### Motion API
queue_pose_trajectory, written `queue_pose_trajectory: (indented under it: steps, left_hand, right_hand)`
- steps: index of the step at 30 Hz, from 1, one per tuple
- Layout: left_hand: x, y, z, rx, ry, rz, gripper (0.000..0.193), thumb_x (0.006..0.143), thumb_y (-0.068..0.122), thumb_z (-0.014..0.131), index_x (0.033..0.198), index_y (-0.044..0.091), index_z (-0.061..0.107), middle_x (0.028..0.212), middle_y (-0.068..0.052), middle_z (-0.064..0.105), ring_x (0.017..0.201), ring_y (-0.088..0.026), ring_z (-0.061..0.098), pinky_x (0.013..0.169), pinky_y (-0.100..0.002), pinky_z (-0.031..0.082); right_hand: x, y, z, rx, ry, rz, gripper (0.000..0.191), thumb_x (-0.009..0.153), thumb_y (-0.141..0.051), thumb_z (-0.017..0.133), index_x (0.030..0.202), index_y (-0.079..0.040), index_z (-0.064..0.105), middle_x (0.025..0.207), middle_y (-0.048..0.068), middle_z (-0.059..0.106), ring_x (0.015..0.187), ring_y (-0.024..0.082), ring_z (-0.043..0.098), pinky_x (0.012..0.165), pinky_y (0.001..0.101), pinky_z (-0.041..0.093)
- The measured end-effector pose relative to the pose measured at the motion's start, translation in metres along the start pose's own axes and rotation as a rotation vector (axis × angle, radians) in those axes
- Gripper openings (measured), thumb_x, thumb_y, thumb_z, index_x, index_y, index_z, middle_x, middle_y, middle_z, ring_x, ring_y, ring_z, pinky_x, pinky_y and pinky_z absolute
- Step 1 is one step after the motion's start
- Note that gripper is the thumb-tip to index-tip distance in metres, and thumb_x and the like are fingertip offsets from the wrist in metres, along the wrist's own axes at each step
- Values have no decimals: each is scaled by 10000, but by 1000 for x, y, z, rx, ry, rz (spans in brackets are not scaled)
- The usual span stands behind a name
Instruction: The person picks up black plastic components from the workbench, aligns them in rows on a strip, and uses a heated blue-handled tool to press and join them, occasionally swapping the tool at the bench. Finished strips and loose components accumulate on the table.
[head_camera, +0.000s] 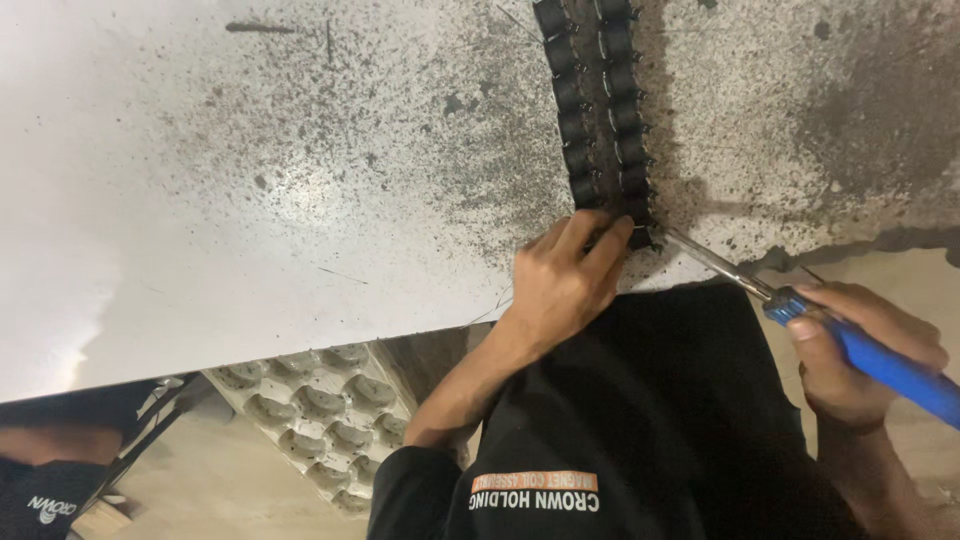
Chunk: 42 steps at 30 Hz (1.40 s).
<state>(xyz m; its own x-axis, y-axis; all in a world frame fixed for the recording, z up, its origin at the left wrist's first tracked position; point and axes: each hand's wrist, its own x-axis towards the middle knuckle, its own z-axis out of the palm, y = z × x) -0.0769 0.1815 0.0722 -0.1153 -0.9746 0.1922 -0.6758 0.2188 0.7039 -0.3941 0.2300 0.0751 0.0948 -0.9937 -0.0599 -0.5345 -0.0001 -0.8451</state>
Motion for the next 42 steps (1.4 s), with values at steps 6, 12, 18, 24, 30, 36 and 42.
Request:
queue_pose_trajectory:
  steps: [6, 12, 18, 24, 30, 36, 42]
  left_hand:
    - [-10, -6, 16, -13, -17, -16, 309, 881, 91, 761, 1182, 60, 701, 1095, -58, 631, 910, -225, 665, 725, -362, 577]
    - [-13, -9, 33, 1, -44, 12, 244, 863, 64, 748, 1103, 56, 705, 1079, -65, 641, 891, -219, 668, 705, -353, 582]
    - [-5, -5, 37, -2, -55, 43, 183, 854, -1, 713, 1036, 8, 696, 1060, -131, 653, 852, -229, 670, 630, -332, 573]
    - [-1, 0, -15, -61, 123, 37, 290, 930, -58, 710, 1212, -2, 672, 1123, -85, 658, 864, -184, 667, 656, -310, 591]
    - [15, -9, 2, 30, 49, -34, 417, 808, 0, 746, 1219, 63, 715, 1061, -71, 626, 836, -205, 653, 641, -348, 560]
    - [6, -15, 16, -13, 20, -35, 378, 813, 86, 792, 1178, 56, 698, 1087, -52, 617, 894, -217, 650, 697, -355, 573]
    - [4, -19, 31, -8, -39, -9, 381, 776, 67, 791, 1146, 48, 707, 1086, -65, 626, 941, -227, 655, 719, -350, 586]
  right_hand:
    - [15, -10, 6, 2, -25, -27, 333, 1043, -232, 775, 1153, 77, 720, 918, 161, 728, 752, 153, 705, 664, 203, 528]
    - [27, -34, 14, -46, -78, -68, 280, 1079, -210, 770, 1181, 45, 717, 930, 159, 735, 768, 156, 717, 673, 200, 541]
    - [37, -44, -4, -219, -368, -345, 310, 969, -215, 768, 1145, 21, 669, 900, 136, 713, 739, 186, 726, 630, 247, 569]
    - [31, -16, 2, 50, -43, -110, 226, 1075, -137, 716, 1174, 60, 665, 949, 160, 723, 758, 178, 711, 650, 226, 562]
    - [33, 0, 13, 36, 11, -99, 332, 1043, -213, 766, 1165, 91, 709, 901, 162, 721, 732, 172, 698, 649, 222, 526]
    - [33, -7, 14, 20, 8, -77, 381, 1078, -283, 800, 1161, 80, 719, 969, 154, 732, 808, 171, 704, 719, 217, 532]
    - [55, -48, 27, -28, -35, -177, 266, 968, -153, 741, 1106, 64, 674, 842, 154, 703, 734, 175, 702, 590, 210, 561]
